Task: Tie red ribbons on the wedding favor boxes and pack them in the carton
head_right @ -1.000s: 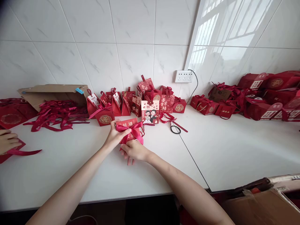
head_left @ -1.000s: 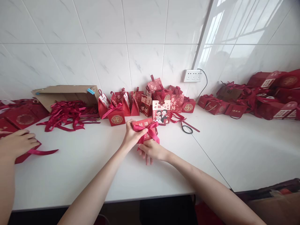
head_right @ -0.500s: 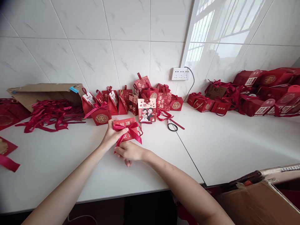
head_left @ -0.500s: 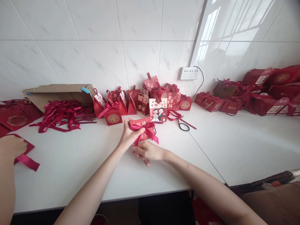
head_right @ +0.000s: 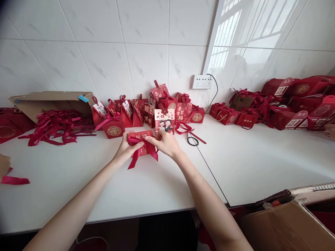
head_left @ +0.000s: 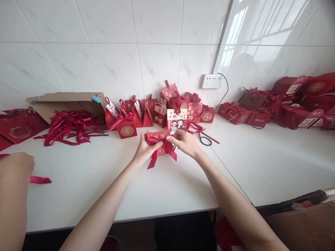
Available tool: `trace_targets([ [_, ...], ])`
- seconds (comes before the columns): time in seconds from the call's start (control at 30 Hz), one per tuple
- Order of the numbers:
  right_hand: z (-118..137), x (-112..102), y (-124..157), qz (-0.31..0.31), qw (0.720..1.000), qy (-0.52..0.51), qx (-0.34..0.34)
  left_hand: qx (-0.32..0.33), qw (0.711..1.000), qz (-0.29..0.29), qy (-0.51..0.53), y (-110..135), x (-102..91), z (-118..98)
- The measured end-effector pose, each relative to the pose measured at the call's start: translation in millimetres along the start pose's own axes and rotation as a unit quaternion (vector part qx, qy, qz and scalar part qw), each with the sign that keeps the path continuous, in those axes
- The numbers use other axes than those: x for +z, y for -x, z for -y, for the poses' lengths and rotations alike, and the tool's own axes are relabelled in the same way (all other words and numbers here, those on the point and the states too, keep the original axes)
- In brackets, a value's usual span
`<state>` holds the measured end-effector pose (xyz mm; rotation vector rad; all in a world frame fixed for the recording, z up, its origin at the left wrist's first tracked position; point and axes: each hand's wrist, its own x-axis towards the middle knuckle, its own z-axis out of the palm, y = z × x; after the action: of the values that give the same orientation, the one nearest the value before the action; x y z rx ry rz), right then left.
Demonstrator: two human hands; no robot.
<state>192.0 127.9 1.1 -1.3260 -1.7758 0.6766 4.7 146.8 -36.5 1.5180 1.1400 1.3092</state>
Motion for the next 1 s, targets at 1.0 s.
trace_targets([
  [1.0,-29.9,32.3,-15.8,-0.041,0.965,-0.26,0.0,0.122,0.973,-0.173,-0.092,4.3,10.7,15.3],
])
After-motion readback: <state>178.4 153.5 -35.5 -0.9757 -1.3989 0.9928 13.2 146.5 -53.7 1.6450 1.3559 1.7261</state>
